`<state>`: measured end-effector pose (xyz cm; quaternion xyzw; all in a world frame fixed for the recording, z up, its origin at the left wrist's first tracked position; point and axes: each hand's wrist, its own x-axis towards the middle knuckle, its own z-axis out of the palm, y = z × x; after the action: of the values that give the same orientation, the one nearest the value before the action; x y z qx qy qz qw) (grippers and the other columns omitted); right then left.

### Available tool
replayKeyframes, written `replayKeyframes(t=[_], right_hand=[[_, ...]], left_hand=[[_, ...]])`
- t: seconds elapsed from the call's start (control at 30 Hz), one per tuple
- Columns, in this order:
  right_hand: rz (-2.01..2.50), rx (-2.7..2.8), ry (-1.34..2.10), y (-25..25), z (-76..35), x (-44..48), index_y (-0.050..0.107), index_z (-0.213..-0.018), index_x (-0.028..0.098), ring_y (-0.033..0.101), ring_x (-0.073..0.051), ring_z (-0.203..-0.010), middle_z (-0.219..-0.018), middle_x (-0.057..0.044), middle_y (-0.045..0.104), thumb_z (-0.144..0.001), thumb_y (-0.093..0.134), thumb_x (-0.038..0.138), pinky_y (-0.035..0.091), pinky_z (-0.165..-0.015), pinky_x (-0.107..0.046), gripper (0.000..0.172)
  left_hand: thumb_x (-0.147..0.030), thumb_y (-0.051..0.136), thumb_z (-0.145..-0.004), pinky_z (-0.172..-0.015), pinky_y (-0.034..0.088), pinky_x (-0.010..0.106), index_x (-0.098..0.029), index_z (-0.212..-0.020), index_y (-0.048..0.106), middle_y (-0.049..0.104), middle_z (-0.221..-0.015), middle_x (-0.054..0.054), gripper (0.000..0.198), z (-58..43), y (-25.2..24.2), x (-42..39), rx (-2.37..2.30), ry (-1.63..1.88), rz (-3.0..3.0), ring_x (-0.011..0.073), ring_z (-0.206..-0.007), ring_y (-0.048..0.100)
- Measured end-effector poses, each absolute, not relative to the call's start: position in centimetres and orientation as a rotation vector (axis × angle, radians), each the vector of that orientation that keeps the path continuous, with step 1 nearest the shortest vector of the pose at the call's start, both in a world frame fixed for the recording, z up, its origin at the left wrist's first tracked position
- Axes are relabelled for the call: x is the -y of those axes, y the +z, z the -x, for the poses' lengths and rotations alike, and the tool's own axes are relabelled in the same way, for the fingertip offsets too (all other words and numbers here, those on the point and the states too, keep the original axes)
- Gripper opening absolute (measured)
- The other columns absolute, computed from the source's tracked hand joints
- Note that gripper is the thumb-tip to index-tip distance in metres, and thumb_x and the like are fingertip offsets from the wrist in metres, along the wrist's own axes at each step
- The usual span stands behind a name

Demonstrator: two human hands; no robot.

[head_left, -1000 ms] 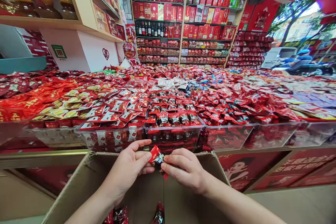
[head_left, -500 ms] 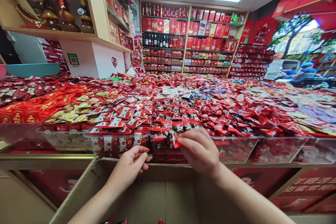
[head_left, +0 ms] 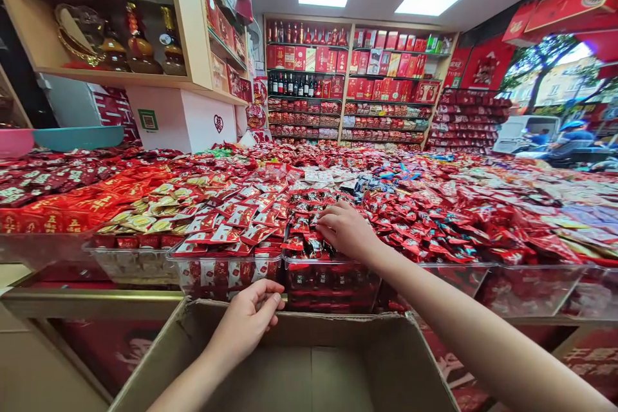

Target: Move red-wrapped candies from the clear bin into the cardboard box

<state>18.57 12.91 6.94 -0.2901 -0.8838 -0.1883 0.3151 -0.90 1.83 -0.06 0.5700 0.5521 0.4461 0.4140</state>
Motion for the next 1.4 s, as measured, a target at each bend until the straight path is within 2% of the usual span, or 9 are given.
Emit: replayKeyframes(t=[0.2, 0.33, 0.43, 0.53, 0.63, 0.8, 1.03, 1.23, 1.4], right_hand=[[0.746, 2.309, -0.303, 6.8, -19.1, -12.9, 0.061, -0.075, 0.015, 0.05, -0.016, -0.076, -0.075, -0.006, 0.062, -0.082, 0.044, 0.022, 0.038, -0.075, -0.031, 0.02], [0.743, 2.158, -0.221, 6.6, -19.4, -13.0, 0.059, -0.081, 0.015, 0.05, -0.016, -0.076, -0.078, -0.005, 0.062, -0.082, 0.044, 0.021, 0.038, -0.075, -0.032, 0.016], [0.728, 2.078, -0.209, 6.4, -19.5, -12.9, 0.059, -0.08, 0.016, 0.051, -0.016, -0.075, -0.079, -0.005, 0.062, -0.082, 0.044, 0.02, 0.038, -0.077, -0.033, 0.015], [0.716, 2.023, -0.233, 6.3, -19.5, -12.8, 0.059, -0.08, 0.016, 0.051, -0.017, -0.076, -0.08, -0.005, 0.062, -0.081, 0.045, 0.02, 0.037, -0.078, -0.035, 0.015], [0.688, 2.03, -0.257, 6.3, -19.4, -12.6, 0.058, -0.08, 0.016, 0.05, -0.017, -0.077, -0.081, -0.006, 0.062, -0.081, 0.044, 0.019, 0.037, -0.078, -0.035, 0.014], [0.705, 2.082, -0.245, 6.3, -19.3, -12.5, 0.059, -0.079, 0.015, 0.049, -0.017, -0.077, -0.079, -0.006, 0.061, -0.082, 0.044, 0.02, 0.039, -0.075, -0.033, 0.016], [0.657, 2.116, -0.188, 6.4, -19.4, -12.3, 0.06, -0.081, 0.016, 0.049, -0.017, -0.079, -0.081, -0.005, 0.062, -0.081, 0.045, 0.022, 0.039, -0.077, -0.033, 0.016], [0.506, 2.371, -0.188, 6.8, -19.1, -12.0, 0.058, -0.101, 0.022, 0.041, -0.02, -0.101, -0.101, -0.001, 0.061, -0.083, 0.044, 0.031, 0.031, -0.089, -0.04, 0.025], [0.534, 2.512, -0.211, 7.0, -19.0, -11.8, 0.061, -0.098, 0.025, 0.035, -0.023, -0.109, -0.108, 0.001, 0.059, -0.085, 0.038, 0.034, 0.028, -0.089, -0.043, 0.028]], left_hand=[[-0.028, 0.051, -0.075, -0.047, 0.042, 0.023, -0.018, -0.083, 0.058, 0.062, -0.064, 0.0, 0.014, 0.8, -0.1, -1.4, -1.412, 1.141, -1.485, 0.0118, -0.05, 0.054], [-0.023, 0.05, -0.077, -0.071, 0.045, 0.03, -0.021, -0.09, 0.059, 0.064, -0.08, 0.004, 0.016, 0.7, 1.0, -0.7, -1.493, 1.397, -1.99, 0.0185, -0.076, 0.059], [-0.018, 0.048, -0.078, -0.093, 0.033, 0.039, -0.021, -0.112, 0.05, 0.055, -0.114, 0.008, 0.034, 0.4, 2.4, -0.9, -1.494, 1.436, -2.582, 0.0236, -0.109, 0.045], [-0.023, 0.046, -0.08, -0.098, 0.026, 0.046, -0.02, -0.128, 0.032, 0.037, -0.135, 0.009, 0.05, -0.2, 3.2, -1.8, -1.645, 1.215, -2.813, 0.0267, -0.125, 0.025], [-0.027, 0.044, -0.082, -0.099, 0.024, 0.046, -0.018, -0.128, 0.033, 0.039, -0.134, 0.009, 0.048, -0.6, 3.1, -2.6, -1.712, 1.051, -2.891, 0.0264, -0.126, 0.022], [-0.025, 0.043, -0.083, -0.101, 0.024, 0.045, -0.015, -0.124, 0.04, 0.047, -0.128, 0.009, 0.043, -0.5, 2.9, -2.7, -1.634, 0.995, -2.906, 0.0242, -0.12, 0.035], [-0.023, 0.042, -0.083, -0.094, 0.034, 0.043, -0.018, -0.116, 0.047, 0.055, -0.115, 0.009, 0.034, -0.8, 3.6, -3.0, -1.523, 1.087, -2.861, 0.0237, -0.11, 0.044], [-0.023, 0.044, -0.082, -0.096, 0.034, 0.042, -0.015, -0.115, 0.048, 0.055, -0.114, 0.011, 0.035, -0.8, 3.7, -2.9, -1.468, 1.069, -2.858, 0.0239, -0.11, 0.043], [-0.02, 0.044, -0.082, -0.098, 0.032, 0.04, -0.013, -0.119, 0.045, 0.053, -0.117, 0.012, 0.038, -0.4, 3.4, -2.8, -1.445, 1.032, -2.917, 0.0233, -0.113, 0.041]])
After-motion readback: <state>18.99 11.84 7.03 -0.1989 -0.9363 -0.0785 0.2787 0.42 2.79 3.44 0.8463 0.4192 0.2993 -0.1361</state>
